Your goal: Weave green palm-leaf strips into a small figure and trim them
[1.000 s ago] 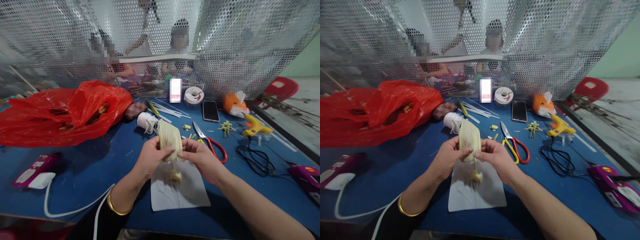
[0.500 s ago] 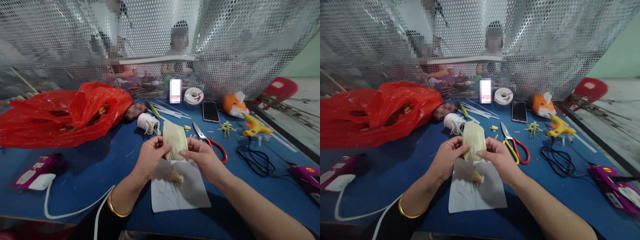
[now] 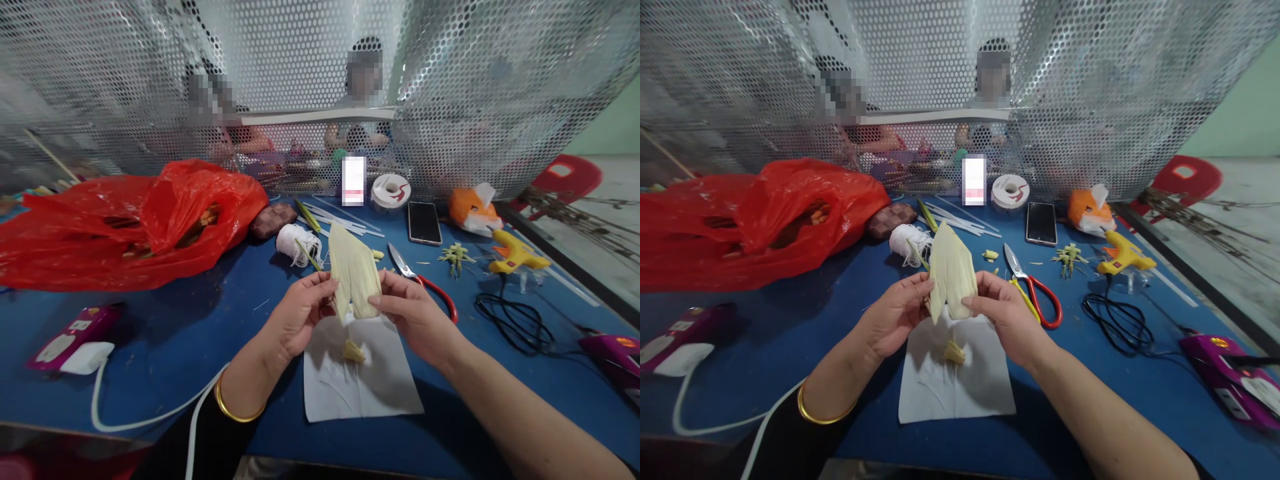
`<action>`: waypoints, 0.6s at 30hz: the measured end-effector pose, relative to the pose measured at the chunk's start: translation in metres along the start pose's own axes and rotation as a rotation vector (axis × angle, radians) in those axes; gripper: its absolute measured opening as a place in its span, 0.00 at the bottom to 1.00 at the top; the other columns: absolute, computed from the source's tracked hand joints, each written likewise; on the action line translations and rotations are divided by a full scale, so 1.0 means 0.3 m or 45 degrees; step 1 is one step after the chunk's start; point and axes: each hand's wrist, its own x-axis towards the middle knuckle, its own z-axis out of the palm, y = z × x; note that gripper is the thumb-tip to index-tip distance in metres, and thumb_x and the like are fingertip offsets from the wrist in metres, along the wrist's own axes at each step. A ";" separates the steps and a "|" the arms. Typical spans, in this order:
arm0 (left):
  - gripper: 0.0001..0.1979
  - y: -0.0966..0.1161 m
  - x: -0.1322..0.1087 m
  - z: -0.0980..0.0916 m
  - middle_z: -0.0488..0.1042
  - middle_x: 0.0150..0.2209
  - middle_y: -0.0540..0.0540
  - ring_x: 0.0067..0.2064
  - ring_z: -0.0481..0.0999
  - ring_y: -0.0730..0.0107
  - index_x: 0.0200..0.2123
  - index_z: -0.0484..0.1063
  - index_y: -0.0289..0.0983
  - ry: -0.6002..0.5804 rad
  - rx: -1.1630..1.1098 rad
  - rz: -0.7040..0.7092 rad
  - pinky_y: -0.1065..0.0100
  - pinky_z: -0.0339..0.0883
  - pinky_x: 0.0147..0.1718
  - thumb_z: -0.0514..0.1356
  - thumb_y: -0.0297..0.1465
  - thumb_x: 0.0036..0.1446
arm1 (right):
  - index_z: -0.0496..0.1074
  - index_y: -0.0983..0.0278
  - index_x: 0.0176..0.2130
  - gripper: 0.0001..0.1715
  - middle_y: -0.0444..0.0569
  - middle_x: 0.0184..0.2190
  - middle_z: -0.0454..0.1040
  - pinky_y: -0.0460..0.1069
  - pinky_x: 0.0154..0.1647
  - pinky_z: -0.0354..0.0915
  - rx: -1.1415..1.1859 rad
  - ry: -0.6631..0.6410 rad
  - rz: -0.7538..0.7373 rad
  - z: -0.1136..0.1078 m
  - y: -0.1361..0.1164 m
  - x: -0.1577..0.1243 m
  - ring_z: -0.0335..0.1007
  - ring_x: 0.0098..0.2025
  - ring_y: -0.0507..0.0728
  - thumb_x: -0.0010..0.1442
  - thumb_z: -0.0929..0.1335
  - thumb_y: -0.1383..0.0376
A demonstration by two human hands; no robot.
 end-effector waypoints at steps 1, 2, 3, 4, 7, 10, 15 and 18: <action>0.15 -0.001 0.000 0.000 0.75 0.27 0.49 0.26 0.71 0.76 0.32 0.73 0.33 0.002 0.023 0.005 0.72 0.66 0.28 0.72 0.32 0.42 | 0.75 0.61 0.35 0.11 0.45 0.32 0.77 0.49 0.36 0.64 0.014 -0.003 0.005 0.003 -0.002 -0.001 0.70 0.32 0.54 0.48 0.75 0.64; 0.14 -0.002 0.000 -0.001 0.74 0.27 0.49 0.26 0.70 0.76 0.31 0.73 0.33 -0.003 0.053 0.007 0.72 0.65 0.28 0.72 0.31 0.42 | 0.76 0.61 0.36 0.12 0.46 0.34 0.78 0.49 0.36 0.65 0.024 -0.002 0.011 0.007 -0.003 -0.002 0.71 0.33 0.54 0.49 0.75 0.63; 0.14 -0.002 -0.001 -0.001 0.74 0.26 0.49 0.26 0.70 0.76 0.31 0.73 0.34 -0.015 0.086 0.005 0.72 0.64 0.28 0.72 0.31 0.42 | 0.76 0.61 0.38 0.13 0.46 0.35 0.79 0.49 0.37 0.65 0.029 0.000 0.021 0.011 -0.004 -0.003 0.72 0.33 0.54 0.50 0.75 0.62; 0.14 -0.003 -0.002 -0.001 0.74 0.27 0.50 0.26 0.70 0.76 0.31 0.73 0.34 -0.031 0.116 0.001 0.72 0.64 0.28 0.72 0.31 0.42 | 0.77 0.61 0.39 0.14 0.47 0.35 0.79 0.49 0.38 0.66 0.030 0.002 0.033 0.015 -0.004 -0.004 0.73 0.34 0.55 0.51 0.75 0.61; 0.13 -0.002 -0.005 -0.002 0.72 0.26 0.51 0.25 0.69 0.77 0.31 0.73 0.35 -0.053 0.169 -0.001 0.72 0.62 0.27 0.72 0.32 0.43 | 0.78 0.61 0.41 0.16 0.49 0.36 0.81 0.51 0.38 0.67 0.046 0.023 0.067 0.025 -0.005 -0.006 0.75 0.35 0.57 0.51 0.75 0.59; 0.13 0.000 -0.005 -0.004 0.71 0.25 0.52 0.24 0.67 0.78 0.29 0.71 0.35 -0.042 0.187 0.018 0.72 0.61 0.27 0.72 0.32 0.43 | 0.78 0.60 0.41 0.18 0.49 0.37 0.81 0.51 0.36 0.67 0.080 0.063 0.073 0.029 -0.005 -0.006 0.75 0.35 0.58 0.48 0.76 0.60; 0.15 -0.010 -0.002 -0.005 0.71 0.24 0.51 0.24 0.66 0.77 0.31 0.74 0.35 -0.085 0.256 0.034 0.72 0.59 0.25 0.70 0.40 0.47 | 0.80 0.60 0.41 0.15 0.47 0.36 0.81 0.49 0.40 0.67 0.084 0.003 0.031 0.025 0.008 -0.007 0.75 0.35 0.55 0.51 0.75 0.63; 0.16 -0.016 -0.002 0.001 0.74 0.26 0.50 0.24 0.65 0.77 0.34 0.78 0.34 -0.066 0.416 0.092 0.72 0.56 0.23 0.72 0.37 0.43 | 0.80 0.61 0.42 0.14 0.47 0.34 0.81 0.50 0.39 0.66 0.047 -0.048 0.027 0.017 0.018 -0.007 0.74 0.34 0.55 0.53 0.74 0.62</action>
